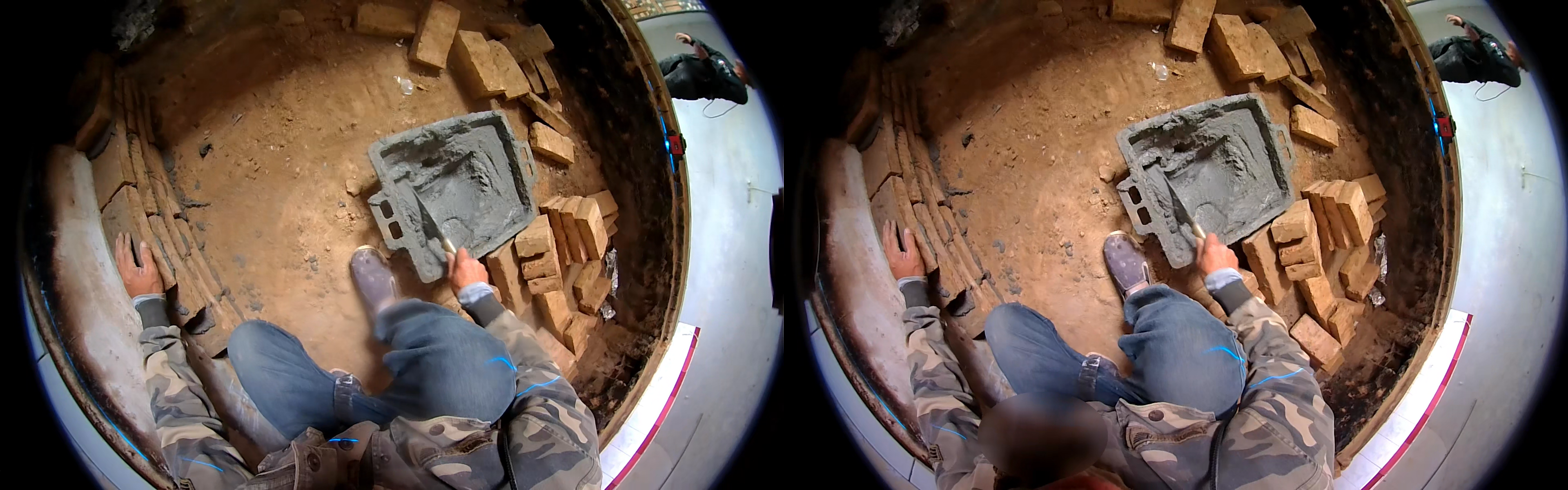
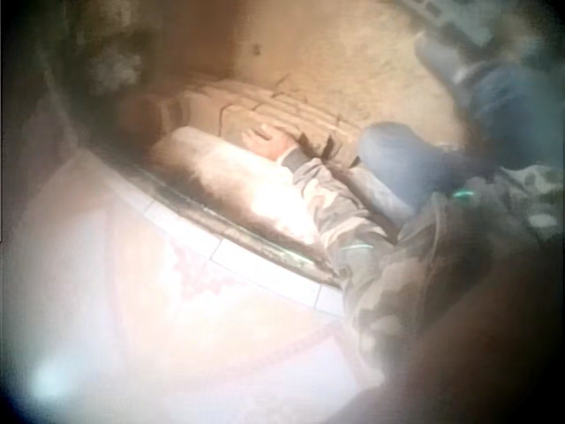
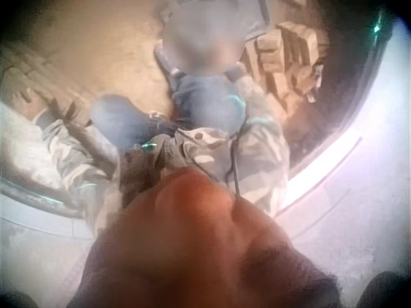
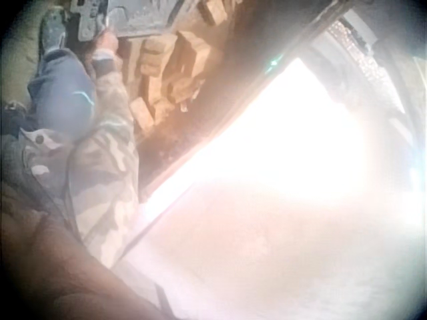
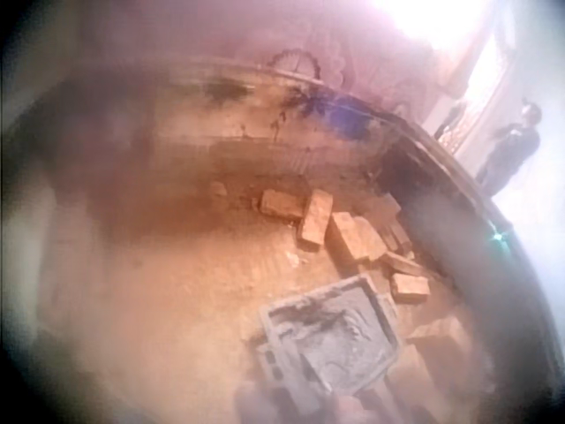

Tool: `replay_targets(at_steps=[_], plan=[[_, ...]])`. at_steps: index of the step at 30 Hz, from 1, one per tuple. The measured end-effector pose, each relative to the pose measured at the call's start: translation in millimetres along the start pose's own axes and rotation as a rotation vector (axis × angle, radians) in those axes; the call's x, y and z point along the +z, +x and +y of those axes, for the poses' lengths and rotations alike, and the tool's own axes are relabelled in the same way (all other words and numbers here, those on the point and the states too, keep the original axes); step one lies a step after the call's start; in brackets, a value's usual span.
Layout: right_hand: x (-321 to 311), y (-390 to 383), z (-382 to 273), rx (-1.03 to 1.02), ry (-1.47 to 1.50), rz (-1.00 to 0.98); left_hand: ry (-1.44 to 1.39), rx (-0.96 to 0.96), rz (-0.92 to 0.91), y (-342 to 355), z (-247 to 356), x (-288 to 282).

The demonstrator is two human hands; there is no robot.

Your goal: The person kneels on the floor and uses a trowel to scoop mortar from a tray, applying it to the floor and bricks. They then place bricks into a curved wall structure, tapping them into position.

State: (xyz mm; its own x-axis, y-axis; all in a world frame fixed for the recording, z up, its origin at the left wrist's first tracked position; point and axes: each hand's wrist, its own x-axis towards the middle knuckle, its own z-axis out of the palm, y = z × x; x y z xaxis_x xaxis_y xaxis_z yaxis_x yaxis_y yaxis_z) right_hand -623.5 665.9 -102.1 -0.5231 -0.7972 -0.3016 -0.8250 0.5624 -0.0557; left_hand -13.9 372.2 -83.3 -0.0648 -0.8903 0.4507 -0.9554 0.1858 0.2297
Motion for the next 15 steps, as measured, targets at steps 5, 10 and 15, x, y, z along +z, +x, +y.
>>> replay_targets(at_steps=[5,10,15], plan=[[30.5,45.4,-17.9,-0.044,0.356,0.083,-0.020,0.010,0.000,2.8,2.6,0.5],[23.3,58.4,9.4,0.234,0.894,-0.316,0.007,0.044,0.002,4.1,-4.6,1.8],[-19.7,43.6,22.4,0.277,1.181,-0.459,0.162,0.131,-0.027,9.0,-32.4,4.9]])
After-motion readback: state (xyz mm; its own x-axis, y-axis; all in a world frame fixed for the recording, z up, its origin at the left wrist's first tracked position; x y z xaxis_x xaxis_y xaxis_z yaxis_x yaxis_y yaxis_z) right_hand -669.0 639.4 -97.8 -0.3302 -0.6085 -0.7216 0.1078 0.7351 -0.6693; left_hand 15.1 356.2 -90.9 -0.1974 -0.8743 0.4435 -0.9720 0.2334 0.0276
